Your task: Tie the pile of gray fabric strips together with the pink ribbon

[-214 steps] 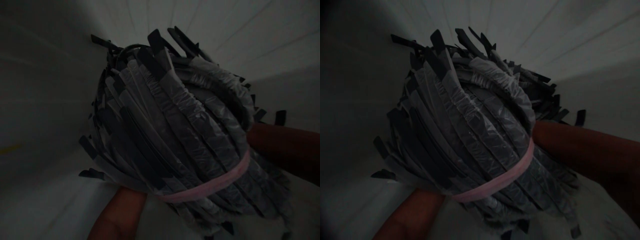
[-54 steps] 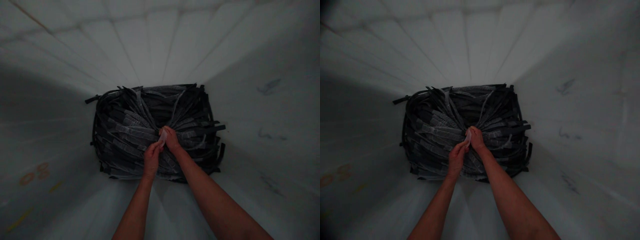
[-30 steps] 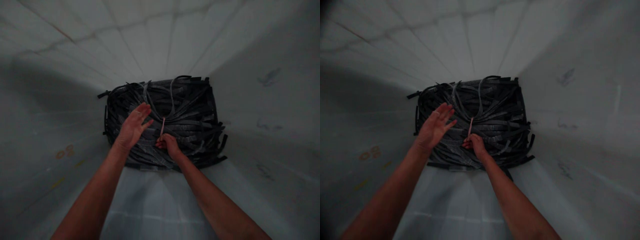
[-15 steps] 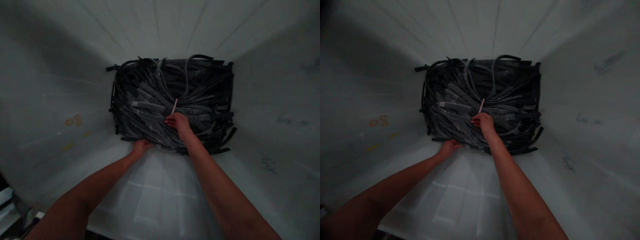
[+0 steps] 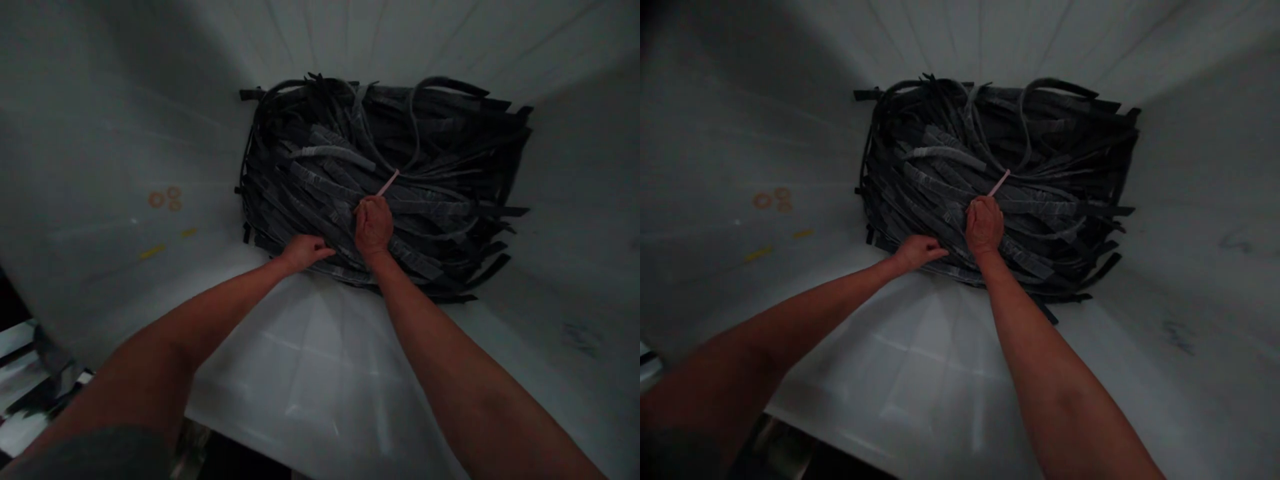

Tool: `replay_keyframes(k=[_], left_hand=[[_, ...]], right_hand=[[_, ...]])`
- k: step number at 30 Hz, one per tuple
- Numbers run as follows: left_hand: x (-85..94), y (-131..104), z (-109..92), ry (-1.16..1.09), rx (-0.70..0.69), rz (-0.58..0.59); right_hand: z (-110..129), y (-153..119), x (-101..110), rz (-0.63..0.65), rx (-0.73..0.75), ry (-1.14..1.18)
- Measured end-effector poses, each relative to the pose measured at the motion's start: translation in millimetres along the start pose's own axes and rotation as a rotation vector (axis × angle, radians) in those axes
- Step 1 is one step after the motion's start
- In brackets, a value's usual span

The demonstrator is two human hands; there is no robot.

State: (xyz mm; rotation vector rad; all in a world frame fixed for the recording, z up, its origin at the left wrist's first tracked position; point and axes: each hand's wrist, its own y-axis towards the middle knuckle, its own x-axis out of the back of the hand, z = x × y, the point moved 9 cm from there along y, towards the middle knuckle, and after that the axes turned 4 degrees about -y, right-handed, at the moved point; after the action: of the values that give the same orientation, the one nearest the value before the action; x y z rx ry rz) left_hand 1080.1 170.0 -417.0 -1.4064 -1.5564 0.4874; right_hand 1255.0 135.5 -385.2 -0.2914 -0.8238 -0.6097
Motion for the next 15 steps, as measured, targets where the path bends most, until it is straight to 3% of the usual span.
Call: replay_keyframes(k=[2, 4, 9, 12, 15], left_hand=[[-17.5, -19, 13, 0.089, 0.003, 0.157], [-29.2, -34, 34, 0.149, 0.069, 0.200], [-37.5, -39, 73, 0.000, 0.233, -0.014], [-32.0, -32, 80, -0.184, 0.341, -0.162], [-14.7, -17, 77, -0.319, 0.408, -0.306]], right_hand=[[-4, 3, -3, 0.011, -0.010, 0.002], [-6, 6, -3, 0.009, -0.013, 0.015], [-11, 14, 3, 0.038, 0.003, 0.097], [-22, 21, 8, 0.088, -0.039, 0.071], [-32, 25, 12, 0.095, -0.067, 0.039]])
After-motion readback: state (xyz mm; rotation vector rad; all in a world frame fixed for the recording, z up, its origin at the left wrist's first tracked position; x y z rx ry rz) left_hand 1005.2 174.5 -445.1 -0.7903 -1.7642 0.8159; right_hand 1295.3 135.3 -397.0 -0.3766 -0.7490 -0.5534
